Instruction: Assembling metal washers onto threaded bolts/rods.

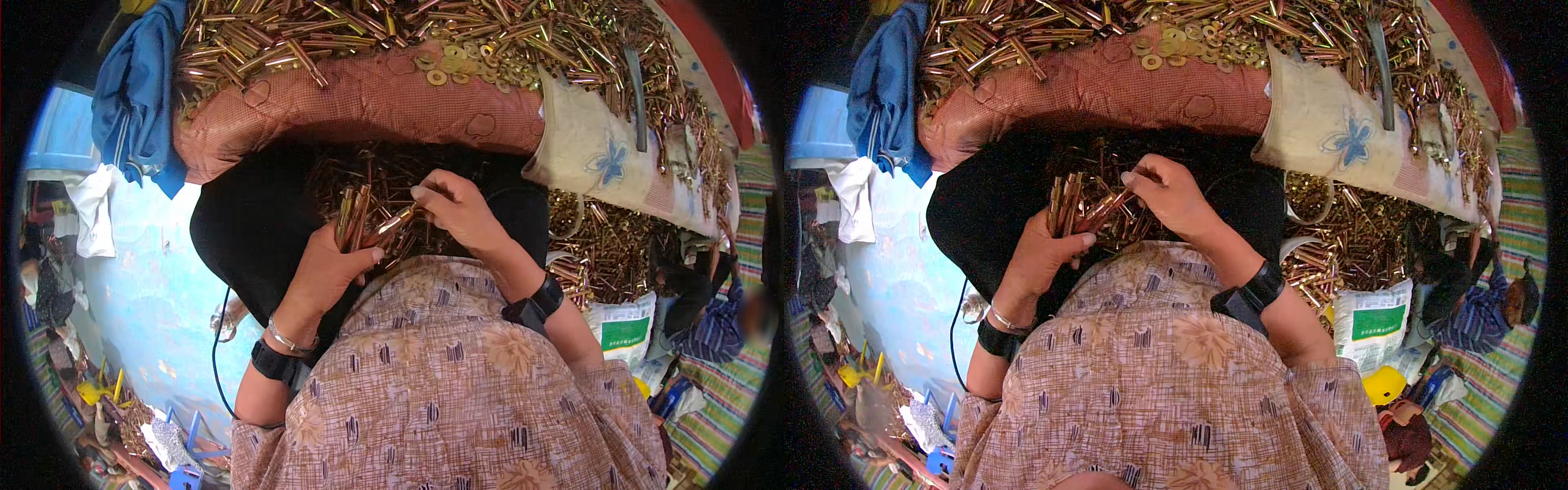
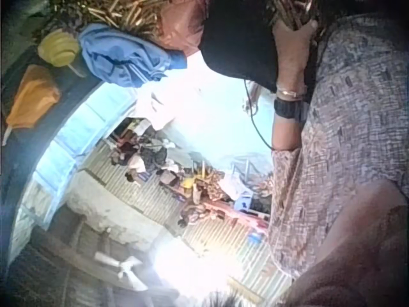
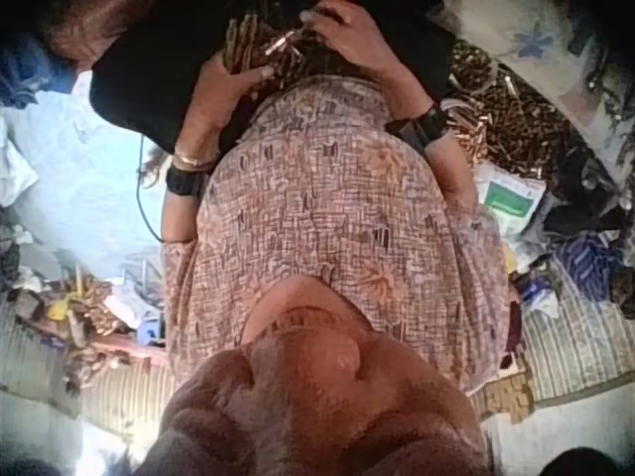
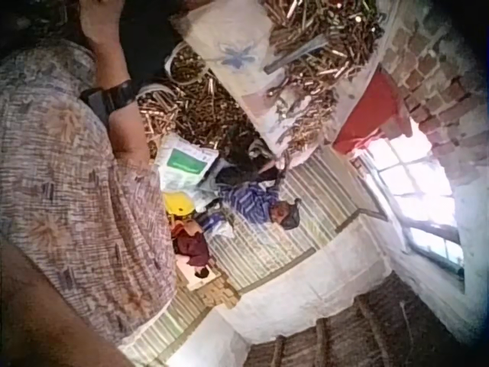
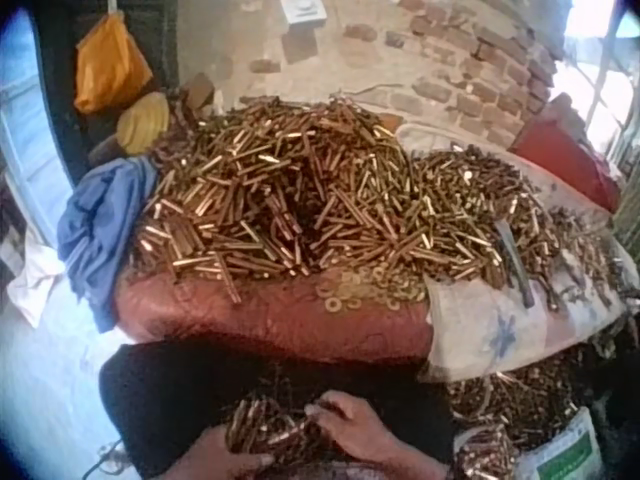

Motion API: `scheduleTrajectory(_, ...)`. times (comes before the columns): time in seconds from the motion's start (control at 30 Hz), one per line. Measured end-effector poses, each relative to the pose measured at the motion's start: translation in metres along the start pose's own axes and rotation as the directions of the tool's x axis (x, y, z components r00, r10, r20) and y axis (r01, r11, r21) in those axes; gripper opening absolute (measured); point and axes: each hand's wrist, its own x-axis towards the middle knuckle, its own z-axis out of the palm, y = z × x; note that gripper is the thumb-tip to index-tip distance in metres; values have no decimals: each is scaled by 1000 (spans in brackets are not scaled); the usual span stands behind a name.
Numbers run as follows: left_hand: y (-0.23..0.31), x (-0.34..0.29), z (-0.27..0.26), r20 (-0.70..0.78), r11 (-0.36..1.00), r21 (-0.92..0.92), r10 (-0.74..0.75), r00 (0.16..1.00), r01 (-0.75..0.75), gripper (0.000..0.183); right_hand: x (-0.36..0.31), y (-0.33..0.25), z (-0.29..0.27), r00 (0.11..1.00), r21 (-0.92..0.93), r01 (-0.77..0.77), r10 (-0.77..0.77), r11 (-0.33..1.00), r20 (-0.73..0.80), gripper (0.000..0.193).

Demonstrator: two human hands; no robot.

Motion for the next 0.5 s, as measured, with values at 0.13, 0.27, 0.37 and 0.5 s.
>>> scheduleTrajectory(0.13,-3,-3,-2,-28,1000,19,11,1000,-10,20,0,-7,6,1000,19,-22,22,1000,14,14)
scheduleTrajectory(0.27,-5,-5,0,-47,998,58,25,999,-22,20,0,-3,6,984,110,-177,173,978,48,16)
scheduleTrajectory(0.37,-4,-7,1,-63,998,65,21,998,-16,20,-4,-1,6,999,227,26,-35,973,34,17)
scheduleTrajectory(0.5,-6,-6,0,-58,995,85,49,997,-44,20,-3,-7,4,992,32,-103,100,994,71,16)
